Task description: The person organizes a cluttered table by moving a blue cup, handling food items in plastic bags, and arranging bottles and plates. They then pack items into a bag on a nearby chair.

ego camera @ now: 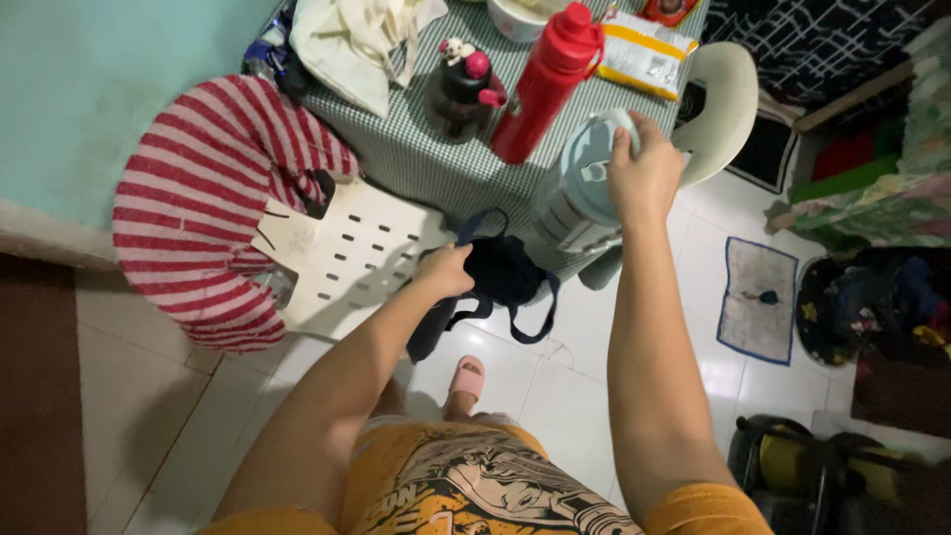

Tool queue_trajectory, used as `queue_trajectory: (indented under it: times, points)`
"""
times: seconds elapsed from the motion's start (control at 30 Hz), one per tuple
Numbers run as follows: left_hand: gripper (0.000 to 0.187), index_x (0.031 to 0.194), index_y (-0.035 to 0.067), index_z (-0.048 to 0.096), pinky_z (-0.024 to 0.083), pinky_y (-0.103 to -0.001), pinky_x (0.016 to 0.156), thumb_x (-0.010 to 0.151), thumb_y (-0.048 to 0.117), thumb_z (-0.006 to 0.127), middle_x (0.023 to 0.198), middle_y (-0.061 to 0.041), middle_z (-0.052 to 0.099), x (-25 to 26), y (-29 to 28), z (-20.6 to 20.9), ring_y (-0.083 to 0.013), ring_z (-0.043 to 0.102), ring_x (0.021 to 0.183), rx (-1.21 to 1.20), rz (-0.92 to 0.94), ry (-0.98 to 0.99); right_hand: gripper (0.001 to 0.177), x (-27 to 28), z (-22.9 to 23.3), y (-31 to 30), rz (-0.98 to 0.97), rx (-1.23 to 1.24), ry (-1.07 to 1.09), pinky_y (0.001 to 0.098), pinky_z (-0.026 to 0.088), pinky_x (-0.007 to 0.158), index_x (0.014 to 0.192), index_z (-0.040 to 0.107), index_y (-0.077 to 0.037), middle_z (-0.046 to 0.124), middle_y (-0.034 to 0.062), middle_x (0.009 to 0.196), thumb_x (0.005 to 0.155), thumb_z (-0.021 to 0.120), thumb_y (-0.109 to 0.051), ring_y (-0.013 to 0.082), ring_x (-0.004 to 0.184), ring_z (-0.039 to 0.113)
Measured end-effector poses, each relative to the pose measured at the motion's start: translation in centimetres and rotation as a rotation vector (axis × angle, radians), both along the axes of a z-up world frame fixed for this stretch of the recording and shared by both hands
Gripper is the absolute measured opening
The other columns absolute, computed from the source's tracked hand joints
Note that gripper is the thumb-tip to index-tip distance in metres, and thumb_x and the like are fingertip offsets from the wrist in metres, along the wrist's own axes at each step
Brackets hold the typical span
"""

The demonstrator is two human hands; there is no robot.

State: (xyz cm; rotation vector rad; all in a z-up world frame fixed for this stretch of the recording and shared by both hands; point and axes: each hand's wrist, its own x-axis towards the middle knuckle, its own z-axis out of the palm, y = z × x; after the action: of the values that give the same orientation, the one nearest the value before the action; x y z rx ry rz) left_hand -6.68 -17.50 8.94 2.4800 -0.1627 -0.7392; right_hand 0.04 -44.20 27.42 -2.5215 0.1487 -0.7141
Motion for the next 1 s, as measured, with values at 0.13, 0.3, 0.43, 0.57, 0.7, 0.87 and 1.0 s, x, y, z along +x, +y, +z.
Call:
queue_trajectory:
  times: [0.13,0.3,0.43,0.57,0.7,0.87,1.0]
  points:
    - [0.087,0.156,0.020,0.039,0.044,-0.043,0.110,0.075,0.018,0.071,0.160,-0.017,0.036,0.6,-1.9,-1.2,-0.0346,0.048,0.138,0.031,-0.044,-0.039,0.032,2.8,-0.7,-2.9,-0.035,0.038,-0.030,0.0507,0.054,0.084,0.126,0.071,-0.006,0.073,0.0267,0.100,0.098,0.067,-0.021,0.0447,0.093,0.070]
    - [0.098,0.161,0.021,0.029,0.045,-0.043,0.109,0.074,0.013,0.075,0.162,-0.021,0.031,0.8,-3.7,-1.9,-0.0393,0.048,0.137,-0.016,-0.085,-0.076,0.033,6.4,-2.3,-4.3,-0.044,0.080,-0.038,0.0495,0.054,0.084,0.128,0.068,-0.005,0.073,0.0264,0.101,0.097,0.066,-0.019,0.0431,0.094,0.071]
    - [0.099,0.160,0.020,0.025,0.046,-0.044,0.108,0.074,0.012,0.074,0.164,-0.020,0.027,1.5,-5.4,0.0,-0.0395,0.048,0.137,-0.081,-0.027,-0.022,0.033,9.1,-4.6,-5.0,-0.040,0.079,-0.052,0.0489,0.054,0.087,0.128,0.067,-0.004,0.073,0.0264,0.105,0.099,0.065,-0.019,0.0433,0.098,0.070]
    - [0.096,0.161,0.023,0.028,0.046,-0.043,0.110,0.075,0.011,0.070,0.166,-0.017,0.029,1.9,-5.9,1.9,-0.0385,0.049,0.139,-0.087,-0.030,0.005,0.038,12.3,-7.5,-6.6,0.067,0.044,-0.030,0.0494,0.051,0.095,0.136,0.058,0.000,0.069,0.0280,0.121,0.104,0.065,-0.020,0.0446,0.110,0.066]
    - [0.100,0.160,0.021,0.025,0.041,-0.042,0.113,0.074,0.011,0.076,0.163,-0.024,0.024,2.0,-5.1,2.2,-0.0411,0.038,0.146,-0.102,-0.108,0.008,0.054,13.3,-7.3,-7.9,0.149,0.006,0.009,0.0495,0.049,0.098,0.146,0.047,0.003,0.061,0.0298,0.128,0.102,0.070,-0.019,0.0462,0.115,0.062]
    - [0.104,0.161,0.022,0.023,0.042,-0.038,0.113,0.071,0.000,0.072,0.163,-0.024,0.021,0.8,-3.6,2.3,-0.0390,0.036,0.146,-0.234,-0.111,0.174,0.050,5.9,-5.3,-5.5,0.133,-0.160,-0.280,0.0516,0.049,0.088,0.127,0.052,0.001,0.059,0.0254,0.109,0.086,0.078,-0.012,0.0449,0.102,0.060]
    - [0.097,0.156,0.015,0.030,0.044,-0.038,0.110,0.069,0.000,0.070,0.155,-0.024,0.037,0.3,-4.4,1.5,-0.0380,0.043,0.141,-0.399,-0.127,0.109,0.004,-3.5,-7.3,-1.1,0.501,0.108,-0.050,0.0459,0.054,0.070,0.083,0.067,-0.005,0.066,0.0171,0.087,0.080,0.065,-0.005,0.0365,0.078,0.067]
